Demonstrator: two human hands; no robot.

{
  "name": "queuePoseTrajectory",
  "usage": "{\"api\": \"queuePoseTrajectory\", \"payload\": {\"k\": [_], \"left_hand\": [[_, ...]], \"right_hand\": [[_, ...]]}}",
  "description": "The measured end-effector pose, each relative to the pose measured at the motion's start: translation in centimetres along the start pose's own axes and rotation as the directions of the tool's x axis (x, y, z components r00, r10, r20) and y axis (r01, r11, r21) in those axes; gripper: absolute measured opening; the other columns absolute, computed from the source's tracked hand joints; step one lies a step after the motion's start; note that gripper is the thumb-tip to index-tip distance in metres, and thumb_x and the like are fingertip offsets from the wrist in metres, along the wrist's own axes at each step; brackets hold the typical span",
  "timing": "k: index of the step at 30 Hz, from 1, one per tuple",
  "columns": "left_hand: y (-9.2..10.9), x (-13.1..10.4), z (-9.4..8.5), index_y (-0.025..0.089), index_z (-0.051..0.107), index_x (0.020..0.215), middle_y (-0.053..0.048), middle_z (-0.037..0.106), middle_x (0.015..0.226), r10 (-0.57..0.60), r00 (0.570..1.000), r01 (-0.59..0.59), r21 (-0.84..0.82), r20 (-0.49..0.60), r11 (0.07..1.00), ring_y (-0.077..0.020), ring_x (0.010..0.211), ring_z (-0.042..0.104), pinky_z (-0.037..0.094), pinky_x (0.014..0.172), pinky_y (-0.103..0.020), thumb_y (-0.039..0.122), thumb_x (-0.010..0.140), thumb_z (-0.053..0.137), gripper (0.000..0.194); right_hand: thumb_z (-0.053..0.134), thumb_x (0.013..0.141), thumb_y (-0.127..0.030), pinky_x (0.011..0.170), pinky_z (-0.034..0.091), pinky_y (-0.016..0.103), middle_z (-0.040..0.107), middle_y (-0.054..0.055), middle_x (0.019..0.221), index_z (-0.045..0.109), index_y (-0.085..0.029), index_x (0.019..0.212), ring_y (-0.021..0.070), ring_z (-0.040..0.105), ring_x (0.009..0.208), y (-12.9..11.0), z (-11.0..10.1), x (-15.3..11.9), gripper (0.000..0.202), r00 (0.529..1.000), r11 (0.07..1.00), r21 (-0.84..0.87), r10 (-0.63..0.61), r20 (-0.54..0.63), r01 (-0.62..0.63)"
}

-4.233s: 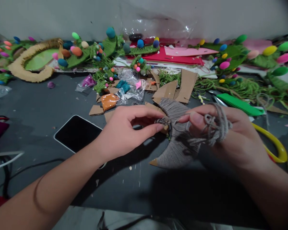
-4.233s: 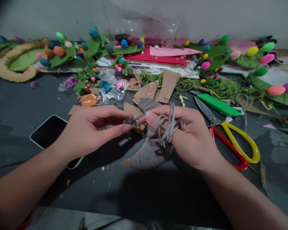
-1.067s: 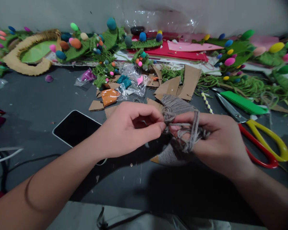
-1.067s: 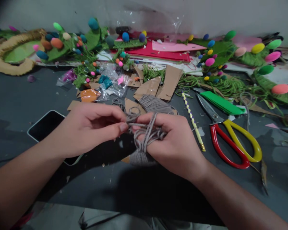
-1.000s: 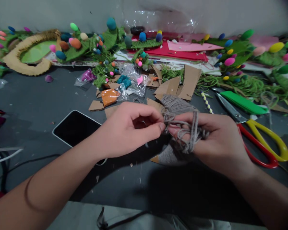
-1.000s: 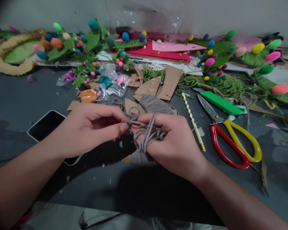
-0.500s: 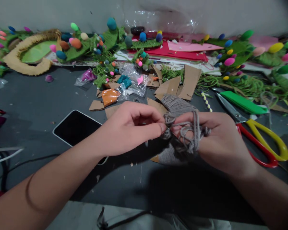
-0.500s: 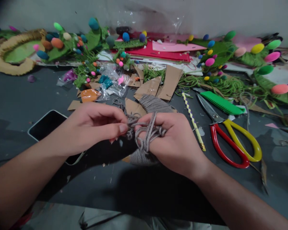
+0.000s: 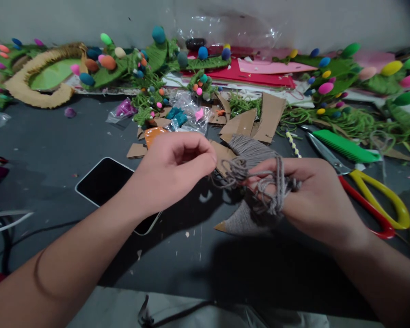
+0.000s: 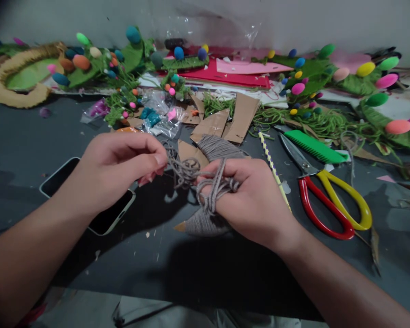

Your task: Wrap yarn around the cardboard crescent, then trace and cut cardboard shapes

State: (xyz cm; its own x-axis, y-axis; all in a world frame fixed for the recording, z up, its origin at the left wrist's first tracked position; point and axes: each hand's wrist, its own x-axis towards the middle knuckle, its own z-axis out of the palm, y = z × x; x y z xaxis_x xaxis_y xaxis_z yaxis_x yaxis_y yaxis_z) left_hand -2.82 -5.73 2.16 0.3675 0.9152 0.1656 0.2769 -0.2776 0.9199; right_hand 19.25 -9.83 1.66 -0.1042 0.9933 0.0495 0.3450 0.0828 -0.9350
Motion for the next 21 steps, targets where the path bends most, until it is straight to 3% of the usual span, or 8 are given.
{"api": "queuePoseTrajectory", "payload": {"k": [2, 3, 5, 7, 10, 14, 21], "left_hand": [[0.05, -0.23, 0.03, 0.021, 0.072, 0.087, 0.000, 0.067, 0.079, 0.130, 0.990, -0.127, 0.052, -0.050, 0.991, -0.0117, 0.066, 0.060, 0.049, 0.055, -0.024, 0.015, 0.087, 0.067, 0.008], [0.11, -0.39, 0.09, 0.021, 0.074, 0.101, -0.003, 0.071, 0.095, 0.227, 0.973, -0.223, 0.082, -0.041, 0.971, -0.0145, 0.081, 0.065, 0.054, 0.067, -0.027, 0.017, 0.088, 0.069, 0.015], [0.21, -0.68, 0.25, 0.021, 0.069, 0.125, -0.007, 0.070, 0.126, 0.379, 0.924, -0.383, 0.130, 0.058, 0.915, -0.0208, 0.113, 0.066, 0.056, 0.095, -0.034, 0.021, 0.089, 0.073, 0.036], [0.23, -0.82, 0.43, 0.025, 0.069, 0.129, -0.006, 0.070, 0.133, 0.403, 0.895, -0.432, 0.151, 0.190, 0.889, -0.0226, 0.124, 0.064, 0.052, 0.106, -0.037, 0.024, 0.092, 0.075, 0.038], [0.06, -0.69, 0.63, 0.026, 0.074, 0.113, -0.001, 0.078, 0.111, 0.316, 0.918, -0.363, 0.186, 0.240, 0.913, -0.0170, 0.101, 0.073, 0.057, 0.091, -0.029, 0.025, 0.094, 0.074, 0.019], [-0.03, -0.32, 0.62, 0.023, 0.074, 0.095, 0.003, 0.078, 0.090, 0.266, 0.949, -0.295, 0.183, 0.167, 0.938, -0.0109, 0.079, 0.071, 0.055, 0.071, -0.021, 0.017, 0.092, 0.073, 0.006], [0.17, -0.29, 0.33, 0.025, 0.073, 0.090, 0.004, 0.077, 0.087, 0.156, 0.984, -0.165, 0.131, 0.082, 0.978, -0.0113, 0.074, 0.070, 0.059, 0.068, -0.022, 0.021, 0.090, 0.076, 0.004]], "right_hand": [[0.074, 0.071, -0.013, 0.052, 0.049, 0.008, 0.073, -0.006, 0.064, 0.080, -0.020, 0.075, 0.0073, 0.067, 0.059, -0.11, -0.04, 0.11, 0.010, 1.000, 1.000, -0.001, -0.002, 0.009, 0.002], [0.072, 0.071, -0.012, 0.053, 0.048, 0.008, 0.073, -0.007, 0.063, 0.080, -0.020, 0.075, 0.0068, 0.067, 0.059, -0.18, -0.05, 0.16, 0.011, 1.000, 1.000, 0.003, -0.008, 0.020, 0.008], [0.071, 0.071, -0.010, 0.055, 0.049, 0.007, 0.073, -0.007, 0.063, 0.078, -0.019, 0.073, 0.0055, 0.066, 0.059, -0.34, -0.03, 0.24, 0.012, 0.998, 0.999, 0.017, -0.035, 0.048, 0.034], [0.071, 0.071, -0.009, 0.056, 0.049, 0.006, 0.073, -0.007, 0.063, 0.077, -0.019, 0.070, 0.0047, 0.066, 0.058, -0.45, -0.01, 0.25, 0.012, 0.996, 0.998, 0.024, -0.060, 0.071, 0.059], [0.072, 0.072, -0.010, 0.054, 0.049, 0.008, 0.073, -0.006, 0.063, 0.078, -0.019, 0.071, 0.0055, 0.065, 0.056, -0.43, 0.08, 0.14, 0.011, 0.997, 0.998, 0.029, -0.058, 0.058, 0.056], [0.077, 0.073, -0.014, 0.047, 0.046, 0.010, 0.070, -0.005, 0.061, 0.080, -0.019, 0.074, 0.0063, 0.062, 0.052, -0.16, 0.17, 0.04, 0.007, 1.000, 0.998, 0.054, -0.013, 0.022, 0.012], [0.084, 0.078, -0.024, 0.054, 0.049, 0.016, 0.074, -0.002, 0.072, 0.083, -0.021, 0.081, 0.0093, 0.063, 0.060, 0.24, -0.49, 0.17, 0.005, 0.999, 0.994, 0.104, 0.022, 0.043, -0.026]]}}
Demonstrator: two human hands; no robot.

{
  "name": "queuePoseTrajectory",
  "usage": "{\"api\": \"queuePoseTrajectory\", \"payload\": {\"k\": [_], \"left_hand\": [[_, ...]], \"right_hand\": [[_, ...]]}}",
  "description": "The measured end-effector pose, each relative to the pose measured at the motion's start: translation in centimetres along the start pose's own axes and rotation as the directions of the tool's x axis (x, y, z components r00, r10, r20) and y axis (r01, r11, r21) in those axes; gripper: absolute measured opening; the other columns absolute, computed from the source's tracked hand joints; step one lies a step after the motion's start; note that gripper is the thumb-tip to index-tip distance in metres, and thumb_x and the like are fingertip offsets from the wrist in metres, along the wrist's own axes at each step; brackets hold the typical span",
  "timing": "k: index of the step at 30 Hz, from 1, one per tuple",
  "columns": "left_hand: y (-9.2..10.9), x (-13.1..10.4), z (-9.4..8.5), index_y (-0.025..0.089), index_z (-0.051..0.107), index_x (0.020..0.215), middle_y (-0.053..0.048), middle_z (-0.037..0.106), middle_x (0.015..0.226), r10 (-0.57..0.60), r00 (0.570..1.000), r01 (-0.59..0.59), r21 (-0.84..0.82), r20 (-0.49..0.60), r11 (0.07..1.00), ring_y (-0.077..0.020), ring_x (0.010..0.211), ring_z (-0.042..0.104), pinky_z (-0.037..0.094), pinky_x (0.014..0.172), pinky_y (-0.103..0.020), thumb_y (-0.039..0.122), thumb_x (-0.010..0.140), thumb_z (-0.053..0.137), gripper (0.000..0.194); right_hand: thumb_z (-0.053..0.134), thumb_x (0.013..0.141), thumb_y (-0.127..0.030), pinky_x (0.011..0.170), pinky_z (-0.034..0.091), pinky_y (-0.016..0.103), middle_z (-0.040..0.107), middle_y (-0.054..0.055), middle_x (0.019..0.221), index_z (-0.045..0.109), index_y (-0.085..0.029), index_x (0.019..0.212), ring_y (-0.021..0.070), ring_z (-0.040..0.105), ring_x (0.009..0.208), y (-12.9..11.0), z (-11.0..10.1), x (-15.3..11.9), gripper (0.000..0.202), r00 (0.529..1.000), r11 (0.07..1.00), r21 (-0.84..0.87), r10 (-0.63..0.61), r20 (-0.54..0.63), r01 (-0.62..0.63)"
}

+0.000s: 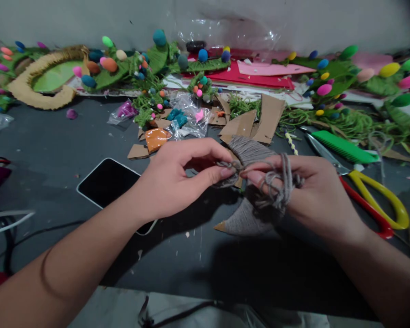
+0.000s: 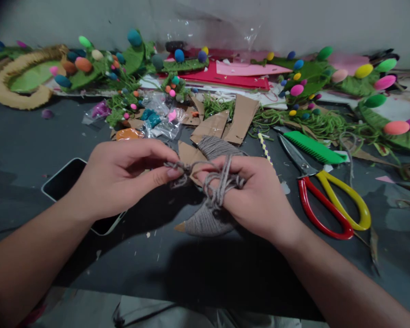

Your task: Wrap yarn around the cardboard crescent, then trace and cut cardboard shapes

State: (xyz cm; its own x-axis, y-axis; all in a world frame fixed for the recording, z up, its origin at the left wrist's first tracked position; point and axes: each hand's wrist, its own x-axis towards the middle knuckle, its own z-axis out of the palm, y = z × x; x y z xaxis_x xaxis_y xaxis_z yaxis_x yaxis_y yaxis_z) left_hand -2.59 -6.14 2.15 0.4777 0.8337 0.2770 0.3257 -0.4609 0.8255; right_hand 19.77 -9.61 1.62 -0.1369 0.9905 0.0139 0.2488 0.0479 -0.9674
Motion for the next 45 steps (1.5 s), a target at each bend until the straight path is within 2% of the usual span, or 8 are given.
{"api": "queuePoseTrajectory", "payload": {"k": [4, 9, 14, 19, 26, 33, 37, 45], "left_hand": [[-0.1, -0.2, 0.0, 0.024, 0.070, 0.092, 0.001, 0.077, 0.097, -0.025, 1.000, 0.025, -0.069, -0.002, 0.997, -0.0134, 0.082, 0.072, 0.062, 0.071, -0.024, 0.023, 0.090, 0.076, 0.006], [-0.3, -0.2, 0.0, 0.021, 0.066, 0.089, 0.000, 0.076, 0.091, -0.055, 0.998, 0.056, -0.133, 0.014, 0.990, -0.0127, 0.077, 0.074, 0.063, 0.069, -0.022, 0.021, 0.088, 0.078, 0.012], [-0.6, -0.2, -0.1, 0.022, 0.065, 0.092, -0.002, 0.079, 0.096, -0.052, 0.998, 0.055, -0.225, 0.021, 0.973, -0.0143, 0.083, 0.077, 0.065, 0.074, -0.025, 0.020, 0.091, 0.075, 0.010], [-0.6, -0.1, -0.3, 0.022, 0.063, 0.091, 0.000, 0.080, 0.095, -0.055, 0.998, 0.058, -0.276, 0.016, 0.959, -0.0167, 0.092, 0.079, 0.066, 0.081, -0.026, 0.017, 0.091, 0.075, 0.013], [-0.6, -0.2, -0.1, 0.024, 0.069, 0.090, 0.002, 0.079, 0.087, -0.041, 0.999, 0.036, -0.235, -0.017, 0.971, -0.0143, 0.079, 0.077, 0.064, 0.072, -0.023, 0.014, 0.087, 0.077, 0.014], [-0.6, -0.1, 0.0, 0.024, 0.072, 0.087, 0.003, 0.078, 0.088, 0.056, 0.995, -0.062, -0.067, -0.088, 0.996, -0.0112, 0.076, 0.074, 0.062, 0.071, -0.021, 0.008, 0.085, 0.074, 0.017], [-0.9, -0.1, -0.3, 0.022, 0.070, 0.088, 0.003, 0.077, 0.089, 0.122, 0.991, -0.114, 0.131, -0.057, 0.985, -0.0115, 0.079, 0.072, 0.059, 0.075, -0.021, 0.003, 0.082, 0.068, 0.021], [-1.4, 0.1, -0.6, 0.025, 0.065, 0.085, 0.002, 0.076, 0.090, 0.158, 0.987, -0.148, 0.204, -0.032, 0.968, -0.0151, 0.080, 0.070, 0.057, 0.075, -0.028, 0.008, 0.082, 0.063, 0.017]], "right_hand": [[0.083, 0.083, -0.047, 0.053, 0.047, 0.020, 0.073, -0.001, 0.072, 0.086, -0.027, 0.097, 0.0097, 0.061, 0.059, 0.1, -0.5, 0.2, 0.024, 0.997, 0.991, 0.121, 0.068, -0.022, -0.065], [0.073, 0.088, -0.061, 0.039, 0.027, 0.021, 0.045, -0.006, 0.046, 0.086, -0.032, 0.092, 0.0047, 0.033, 0.036, 0.5, -1.3, 0.7, 0.033, 0.990, 0.928, 0.361, 0.124, -0.068, -0.092], [0.085, 0.081, -0.045, 0.049, 0.045, 0.020, 0.077, -0.001, 0.073, 0.087, -0.032, 0.086, 0.0103, 0.063, 0.056, -0.5, -2.0, 0.2, 0.014, 0.993, 1.000, -0.017, -0.003, -0.119, 0.001], [0.087, 0.077, -0.036, 0.051, 0.051, 0.020, 0.077, -0.001, 0.067, 0.087, -0.028, 0.081, 0.0134, 0.067, 0.056, -0.8, -2.2, -0.1, 0.009, 0.995, 0.967, -0.242, -0.090, -0.040, 0.078], [0.085, 0.081, -0.033, 0.060, 0.050, 0.019, 0.077, -0.003, 0.079, 0.084, -0.030, 0.082, 0.0103, 0.065, 0.067, 0.3, -2.5, 0.2, 0.004, 0.988, 0.999, 0.000, -0.047, -0.147, 0.048], [0.086, 0.078, -0.030, 0.053, 0.043, 0.022, 0.072, 0.001, 0.075, 0.084, -0.025, 0.080, 0.0096, 0.057, 0.059, -0.1, -2.3, 0.2, 0.005, 0.979, 0.967, 0.254, 0.058, -0.195, -0.007], [0.081, 0.083, -0.027, 0.047, 0.033, 0.023, 0.057, -0.002, 0.058, 0.082, -0.022, 0.077, 0.0073, 0.045, 0.049, -0.2, -2.7, 0.5, 0.008, 0.974, 0.934, 0.356, 0.079, -0.213, 0.002], [0.086, 0.076, -0.033, 0.040, 0.022, 0.026, 0.032, -0.007, 0.044, 0.080, -0.021, 0.073, 0.0067, 0.027, 0.039, -0.2, -3.5, 1.2, 0.013, 0.977, 0.899, 0.437, 0.061, -0.204, 0.035]]}}
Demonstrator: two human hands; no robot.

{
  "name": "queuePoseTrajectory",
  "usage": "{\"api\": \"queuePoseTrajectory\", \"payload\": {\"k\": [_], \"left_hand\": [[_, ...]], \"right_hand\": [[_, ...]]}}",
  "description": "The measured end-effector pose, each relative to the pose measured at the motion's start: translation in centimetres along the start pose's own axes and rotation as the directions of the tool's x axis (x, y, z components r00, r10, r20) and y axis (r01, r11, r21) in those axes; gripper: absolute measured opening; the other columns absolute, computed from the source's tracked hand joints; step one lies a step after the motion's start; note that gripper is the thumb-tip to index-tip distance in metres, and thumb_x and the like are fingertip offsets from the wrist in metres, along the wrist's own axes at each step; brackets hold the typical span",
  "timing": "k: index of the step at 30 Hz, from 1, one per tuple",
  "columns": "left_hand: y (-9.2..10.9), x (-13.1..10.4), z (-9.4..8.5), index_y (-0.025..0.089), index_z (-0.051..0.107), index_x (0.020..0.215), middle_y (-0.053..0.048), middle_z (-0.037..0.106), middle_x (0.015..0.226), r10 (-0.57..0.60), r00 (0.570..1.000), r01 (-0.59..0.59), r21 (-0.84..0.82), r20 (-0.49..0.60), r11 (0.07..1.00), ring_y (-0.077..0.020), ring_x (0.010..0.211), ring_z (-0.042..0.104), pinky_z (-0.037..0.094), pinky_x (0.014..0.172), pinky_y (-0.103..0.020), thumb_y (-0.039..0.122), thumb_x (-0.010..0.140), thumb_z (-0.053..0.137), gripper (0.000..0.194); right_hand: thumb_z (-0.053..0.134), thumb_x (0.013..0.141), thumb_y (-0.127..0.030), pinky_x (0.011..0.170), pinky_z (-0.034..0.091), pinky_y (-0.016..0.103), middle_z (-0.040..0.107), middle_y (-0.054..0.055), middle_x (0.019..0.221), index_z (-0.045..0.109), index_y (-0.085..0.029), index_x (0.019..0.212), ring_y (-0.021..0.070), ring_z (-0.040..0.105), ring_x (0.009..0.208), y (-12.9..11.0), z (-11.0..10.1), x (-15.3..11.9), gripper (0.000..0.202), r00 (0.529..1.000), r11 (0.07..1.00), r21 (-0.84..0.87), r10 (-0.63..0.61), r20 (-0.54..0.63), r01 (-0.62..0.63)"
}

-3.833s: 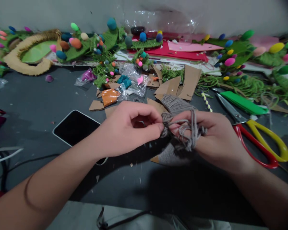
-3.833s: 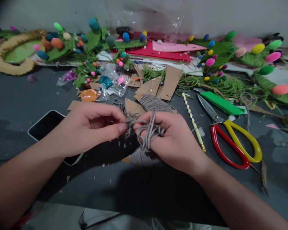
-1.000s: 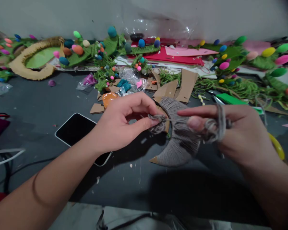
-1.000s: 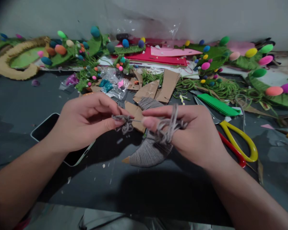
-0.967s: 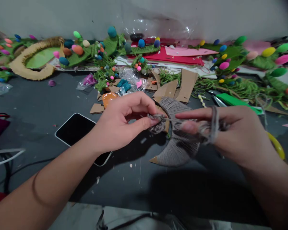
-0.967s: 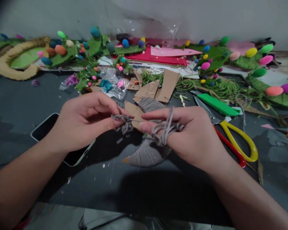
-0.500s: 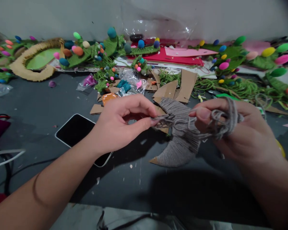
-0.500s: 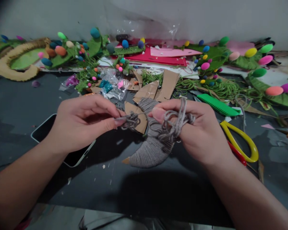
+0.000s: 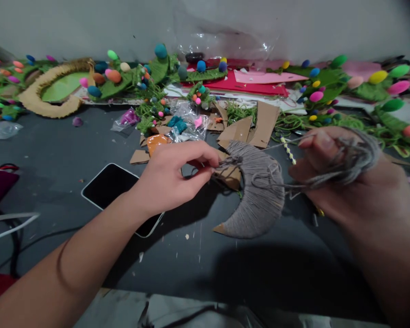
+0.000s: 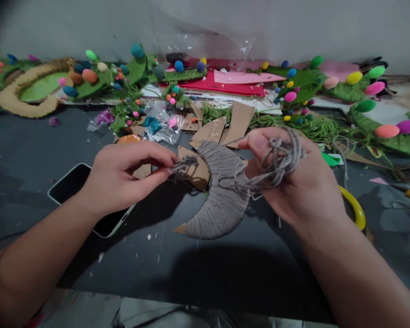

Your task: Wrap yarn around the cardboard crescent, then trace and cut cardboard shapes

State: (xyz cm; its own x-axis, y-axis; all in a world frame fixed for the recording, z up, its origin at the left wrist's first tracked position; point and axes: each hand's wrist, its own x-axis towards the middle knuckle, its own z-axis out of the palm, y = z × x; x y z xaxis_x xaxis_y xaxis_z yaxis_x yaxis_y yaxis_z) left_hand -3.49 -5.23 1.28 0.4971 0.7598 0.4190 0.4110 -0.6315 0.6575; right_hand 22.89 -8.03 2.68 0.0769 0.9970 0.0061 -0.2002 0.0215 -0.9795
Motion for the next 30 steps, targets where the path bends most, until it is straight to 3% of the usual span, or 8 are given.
{"api": "queuePoseTrajectory", "payload": {"k": [2, 5, 9, 11, 15, 22, 28, 30], "left_hand": [[0.0, 0.0, -0.1, 0.024, 0.062, 0.084, 0.000, 0.075, 0.093, -0.004, 0.999, 0.003, 0.017, 0.036, 1.000, -0.0169, 0.084, 0.070, 0.057, 0.079, -0.031, 0.009, 0.080, 0.062, 0.016], [0.1, -0.1, -0.2, 0.023, 0.060, 0.093, -0.007, 0.071, 0.118, -0.045, 0.992, 0.051, -0.049, 0.119, 0.998, -0.0251, 0.115, 0.067, 0.057, 0.095, -0.039, 0.007, 0.077, 0.061, 0.023], [1.0, -0.4, 0.1, 0.024, 0.054, 0.134, -0.011, 0.053, 0.154, -0.012, 0.991, 0.044, -0.238, 0.136, 0.970, -0.0297, 0.145, 0.049, 0.045, 0.120, -0.045, 0.013, 0.084, 0.067, 0.052], [1.4, -0.6, 0.4, 0.026, 0.051, 0.145, -0.008, 0.056, 0.152, -0.011, 0.990, 0.045, -0.249, 0.137, 0.967, -0.0264, 0.141, 0.054, 0.045, 0.121, -0.041, 0.021, 0.091, 0.071, 0.058], [1.8, -0.7, 1.3, 0.028, 0.059, 0.140, -0.003, 0.069, 0.138, -0.021, 0.986, 0.055, -0.208, 0.165, 0.977, -0.0211, 0.122, 0.068, 0.052, 0.108, -0.032, 0.034, 0.095, 0.072, 0.047], [1.2, -0.4, 1.8, 0.016, 0.075, 0.102, -0.005, 0.075, 0.102, 0.096, 0.972, -0.071, -0.119, 0.215, 0.990, -0.0174, 0.097, 0.067, 0.051, 0.087, -0.027, 0.025, 0.100, 0.063, 0.015], [0.5, -0.3, 1.8, 0.015, 0.076, 0.097, -0.001, 0.076, 0.089, 0.046, 0.982, -0.035, -0.062, 0.182, 0.997, -0.0114, 0.082, 0.067, 0.048, 0.077, -0.022, 0.025, 0.103, 0.060, 0.019], [0.5, -0.3, 1.8, 0.016, 0.074, 0.091, 0.001, 0.073, 0.082, 0.006, 0.983, 0.001, -0.043, 0.184, 0.999, -0.0100, 0.075, 0.064, 0.047, 0.072, -0.022, 0.028, 0.105, 0.056, 0.026]], "right_hand": [[0.087, 0.075, -0.033, 0.040, 0.024, 0.025, 0.038, -0.006, 0.046, 0.080, -0.022, 0.073, 0.0065, 0.030, 0.040, 0.1, 0.0, 0.0, 0.013, 1.000, 1.000, -0.018, -0.001, -0.012, 0.000], [0.087, 0.075, -0.033, 0.043, 0.031, 0.024, 0.051, -0.003, 0.053, 0.082, -0.022, 0.075, 0.0074, 0.041, 0.045, 0.5, 0.2, -0.2, 0.012, 1.000, 0.998, -0.057, 0.022, -0.021, -0.023], [0.085, 0.080, -0.032, 0.056, 0.048, 0.024, 0.071, 0.000, 0.072, 0.083, -0.025, 0.079, 0.0109, 0.061, 0.060, 0.7, 0.9, -0.9, 0.007, 0.996, 0.988, -0.155, 0.034, 0.081, -0.021], [0.084, 0.083, -0.032, 0.062, 0.051, 0.021, 0.074, -0.002, 0.077, 0.082, -0.027, 0.080, 0.0103, 0.064, 0.065, 0.5, 1.5, -1.2, 0.006, 0.987, 0.971, -0.240, 0.025, 0.159, 0.014], [0.082, 0.085, -0.032, 0.062, 0.053, 0.018, 0.076, -0.003, 0.080, 0.081, -0.027, 0.080, 0.0100, 0.067, 0.068, 0.1, 2.6, -1.7, 0.007, 0.962, 0.953, -0.298, 0.033, 0.271, 0.051], [0.080, 0.088, -0.028, 0.059, 0.052, 0.014, 0.076, -0.005, 0.077, 0.082, -0.028, 0.081, 0.0077, 0.066, 0.066, -0.1, 3.1, -1.9, 0.007, 0.937, 0.932, -0.337, -0.010, 0.349, 0.136], [0.085, 0.084, -0.038, 0.049, 0.048, 0.018, 0.068, -0.004, 0.073, 0.083, -0.031, 0.086, 0.0055, 0.054, 0.053, -0.2, 1.4, -1.8, 0.007, 0.989, 0.987, -0.095, -0.119, 0.091, 0.128], [0.085, 0.084, -0.037, 0.046, 0.045, 0.020, 0.064, -0.003, 0.073, 0.082, -0.029, 0.084, 0.0045, 0.050, 0.051, -0.3, 0.6, -1.4, 0.008, 0.992, 0.992, -0.055, -0.109, 0.065, 0.113]]}}
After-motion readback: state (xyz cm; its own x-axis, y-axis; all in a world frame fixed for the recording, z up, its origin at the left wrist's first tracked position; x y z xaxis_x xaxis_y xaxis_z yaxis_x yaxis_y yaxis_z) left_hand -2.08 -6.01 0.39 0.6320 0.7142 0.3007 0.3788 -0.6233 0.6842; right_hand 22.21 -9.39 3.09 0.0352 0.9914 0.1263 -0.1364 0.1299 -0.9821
